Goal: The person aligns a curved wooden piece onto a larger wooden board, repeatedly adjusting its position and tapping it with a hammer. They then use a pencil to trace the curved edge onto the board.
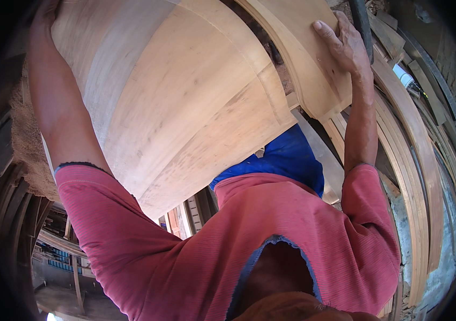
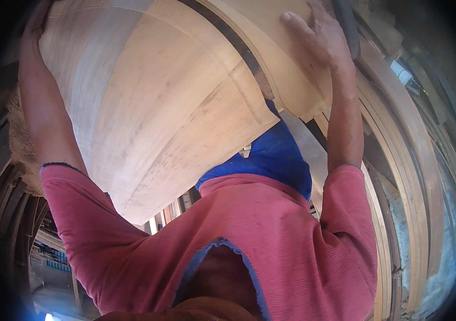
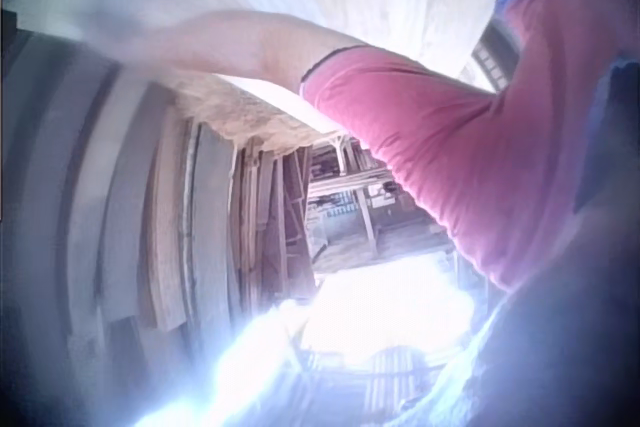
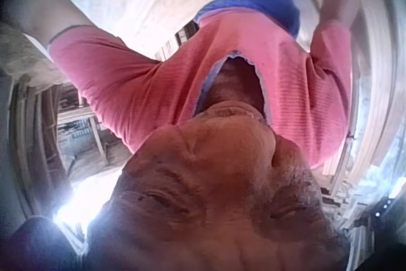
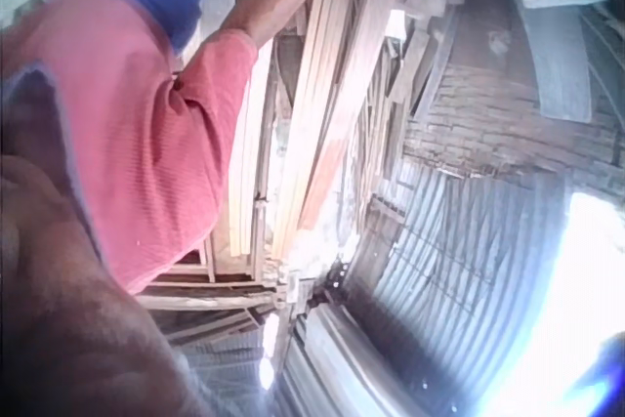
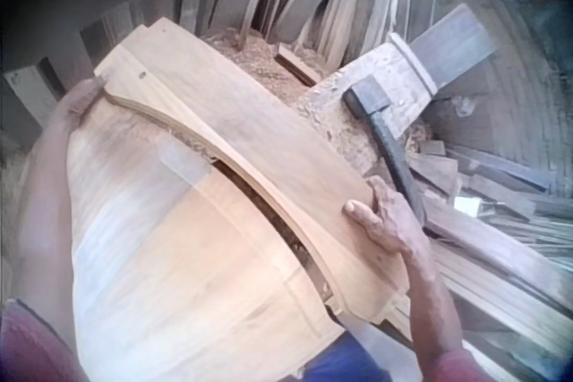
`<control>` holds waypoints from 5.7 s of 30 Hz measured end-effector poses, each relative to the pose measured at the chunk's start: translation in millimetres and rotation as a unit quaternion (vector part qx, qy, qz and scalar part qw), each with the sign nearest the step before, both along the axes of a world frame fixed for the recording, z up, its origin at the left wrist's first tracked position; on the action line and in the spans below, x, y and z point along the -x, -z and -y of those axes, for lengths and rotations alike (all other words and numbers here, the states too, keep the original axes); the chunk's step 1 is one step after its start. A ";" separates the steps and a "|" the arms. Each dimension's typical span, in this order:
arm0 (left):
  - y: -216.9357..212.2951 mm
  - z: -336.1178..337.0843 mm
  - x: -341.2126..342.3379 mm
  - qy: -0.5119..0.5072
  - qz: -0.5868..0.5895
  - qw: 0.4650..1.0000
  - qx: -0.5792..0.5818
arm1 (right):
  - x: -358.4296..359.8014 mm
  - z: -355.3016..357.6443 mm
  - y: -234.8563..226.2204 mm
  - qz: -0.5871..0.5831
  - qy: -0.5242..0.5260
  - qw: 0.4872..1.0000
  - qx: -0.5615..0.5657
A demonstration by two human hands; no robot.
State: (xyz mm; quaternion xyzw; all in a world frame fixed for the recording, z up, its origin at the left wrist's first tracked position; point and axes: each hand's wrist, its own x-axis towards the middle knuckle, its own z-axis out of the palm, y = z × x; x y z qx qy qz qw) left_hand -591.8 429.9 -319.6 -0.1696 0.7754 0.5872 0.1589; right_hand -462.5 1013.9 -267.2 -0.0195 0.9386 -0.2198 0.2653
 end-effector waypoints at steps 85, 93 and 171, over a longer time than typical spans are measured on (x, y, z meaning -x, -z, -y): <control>-9.4 -546.4 -457.4 -0.556 0.191 0.524 -0.616 | -14.4 -18.0 -5.5 -0.192 -0.094 0.977 -0.010; -17.3 -539.3 -455.8 -0.517 0.182 0.551 -0.629 | 86.4 -95.2 50.9 -0.154 -0.042 0.986 -0.045; 5.1 -532.6 -478.0 -0.453 0.188 0.568 -0.661 | 61.1 -54.9 13.5 -0.178 -0.177 0.963 -0.097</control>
